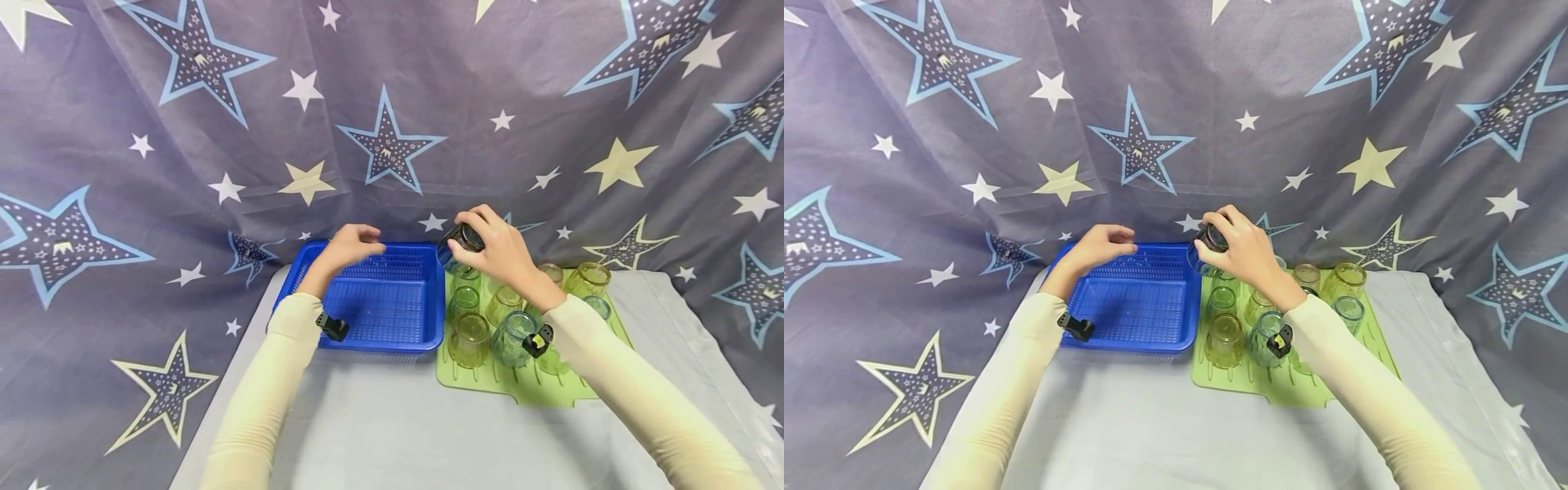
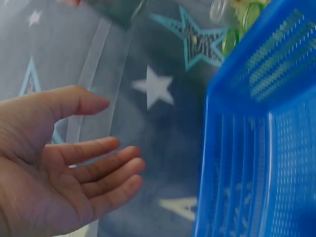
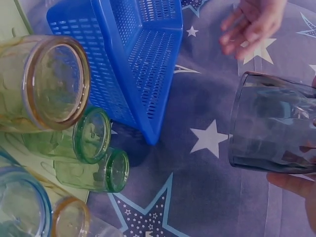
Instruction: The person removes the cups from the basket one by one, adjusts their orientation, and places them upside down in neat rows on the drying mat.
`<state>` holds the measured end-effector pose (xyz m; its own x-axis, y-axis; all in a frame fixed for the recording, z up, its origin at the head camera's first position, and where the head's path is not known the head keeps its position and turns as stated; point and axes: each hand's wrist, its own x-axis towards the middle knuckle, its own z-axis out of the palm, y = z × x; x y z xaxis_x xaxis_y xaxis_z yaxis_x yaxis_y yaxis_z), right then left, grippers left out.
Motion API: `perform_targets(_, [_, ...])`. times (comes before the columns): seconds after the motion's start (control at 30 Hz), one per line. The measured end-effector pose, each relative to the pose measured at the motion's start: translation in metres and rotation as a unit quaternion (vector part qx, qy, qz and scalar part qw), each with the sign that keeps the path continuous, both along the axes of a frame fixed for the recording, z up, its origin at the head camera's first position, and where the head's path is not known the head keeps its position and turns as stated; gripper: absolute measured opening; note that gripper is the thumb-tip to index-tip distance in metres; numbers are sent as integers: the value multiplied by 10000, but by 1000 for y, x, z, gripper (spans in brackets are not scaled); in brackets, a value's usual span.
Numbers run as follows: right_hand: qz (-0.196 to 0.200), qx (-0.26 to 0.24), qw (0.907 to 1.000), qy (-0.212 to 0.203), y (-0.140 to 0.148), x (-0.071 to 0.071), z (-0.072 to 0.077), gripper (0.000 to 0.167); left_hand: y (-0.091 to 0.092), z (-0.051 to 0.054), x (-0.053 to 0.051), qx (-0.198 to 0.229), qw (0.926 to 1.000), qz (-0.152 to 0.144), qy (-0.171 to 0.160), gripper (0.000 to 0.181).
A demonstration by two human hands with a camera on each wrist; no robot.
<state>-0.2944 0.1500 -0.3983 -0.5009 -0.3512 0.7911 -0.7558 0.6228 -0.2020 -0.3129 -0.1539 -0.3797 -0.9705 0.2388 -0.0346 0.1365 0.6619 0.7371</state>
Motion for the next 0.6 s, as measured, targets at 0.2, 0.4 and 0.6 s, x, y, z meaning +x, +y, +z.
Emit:
perform_targets(0.2, [1,40,10000,26,3,0,6,35,-45,2,-6,-313,9967,707,-245,50])
perform_targets(0.4, [24,58,10000,-61,8,2,14,35,-80,-1,-9,-413,9915,1167,-394,48])
perform_targets(0.6, [4,123,9999,-44,16,2,23,34,-108,-4,-4,-456,9865,1498,-481,47])
